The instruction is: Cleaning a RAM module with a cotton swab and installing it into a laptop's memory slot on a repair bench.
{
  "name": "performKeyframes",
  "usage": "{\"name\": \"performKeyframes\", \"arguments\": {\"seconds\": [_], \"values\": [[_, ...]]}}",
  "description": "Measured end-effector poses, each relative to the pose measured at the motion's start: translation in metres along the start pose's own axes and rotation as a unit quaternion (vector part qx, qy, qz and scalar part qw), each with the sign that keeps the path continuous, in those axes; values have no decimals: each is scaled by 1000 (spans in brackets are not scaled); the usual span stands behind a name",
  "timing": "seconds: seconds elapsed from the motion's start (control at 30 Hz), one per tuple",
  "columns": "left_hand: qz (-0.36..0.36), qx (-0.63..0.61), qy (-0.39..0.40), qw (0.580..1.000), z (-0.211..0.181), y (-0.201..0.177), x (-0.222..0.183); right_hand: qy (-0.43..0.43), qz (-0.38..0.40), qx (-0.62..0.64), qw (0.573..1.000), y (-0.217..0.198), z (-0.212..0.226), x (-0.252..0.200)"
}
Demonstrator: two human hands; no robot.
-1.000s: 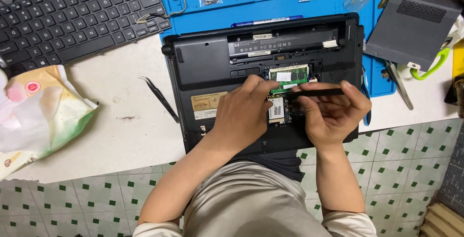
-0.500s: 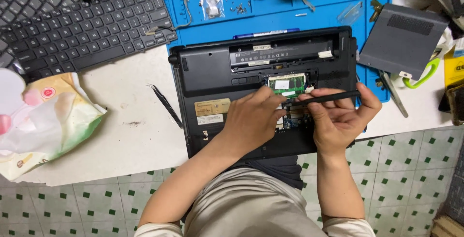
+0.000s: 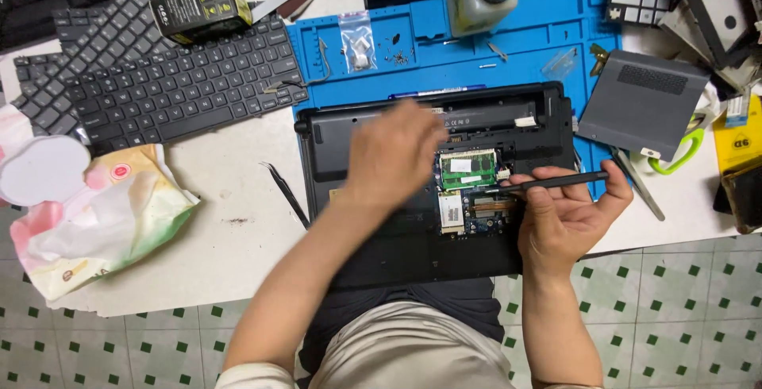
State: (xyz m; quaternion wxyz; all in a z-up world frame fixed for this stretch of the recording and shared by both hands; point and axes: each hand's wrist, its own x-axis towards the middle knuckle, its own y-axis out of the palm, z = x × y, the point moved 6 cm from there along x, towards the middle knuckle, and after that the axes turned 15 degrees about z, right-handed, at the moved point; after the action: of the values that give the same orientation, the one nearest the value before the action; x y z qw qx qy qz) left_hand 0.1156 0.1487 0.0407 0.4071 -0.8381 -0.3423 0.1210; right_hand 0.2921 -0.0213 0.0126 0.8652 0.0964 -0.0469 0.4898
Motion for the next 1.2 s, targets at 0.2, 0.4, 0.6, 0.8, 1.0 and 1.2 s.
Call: {"name": "performKeyframes", "arguments": {"seconds": [0.2,0.4,0.6,0.8,1.0,1.2], "values": [[21,117,-20,993,65,15,79,-24,12,-33,999,1,4,-1],[128,137,-30,982,93,50,110,-18,3,-23,1000,-3,2,0],[105,41,53,992,69,32,104,-59,-9,-12,998,-12,-10,-1],[152,27,44,987,82,47,111,-61,-8,-10,998,-14,-11,-2],[161,31,22,986,94,59,114,-58,-7,-4,998,-12,-10,-1],[147,-16,21,989,87,40,105,-66,-4,-1,998,-18,-15,-3]]}}
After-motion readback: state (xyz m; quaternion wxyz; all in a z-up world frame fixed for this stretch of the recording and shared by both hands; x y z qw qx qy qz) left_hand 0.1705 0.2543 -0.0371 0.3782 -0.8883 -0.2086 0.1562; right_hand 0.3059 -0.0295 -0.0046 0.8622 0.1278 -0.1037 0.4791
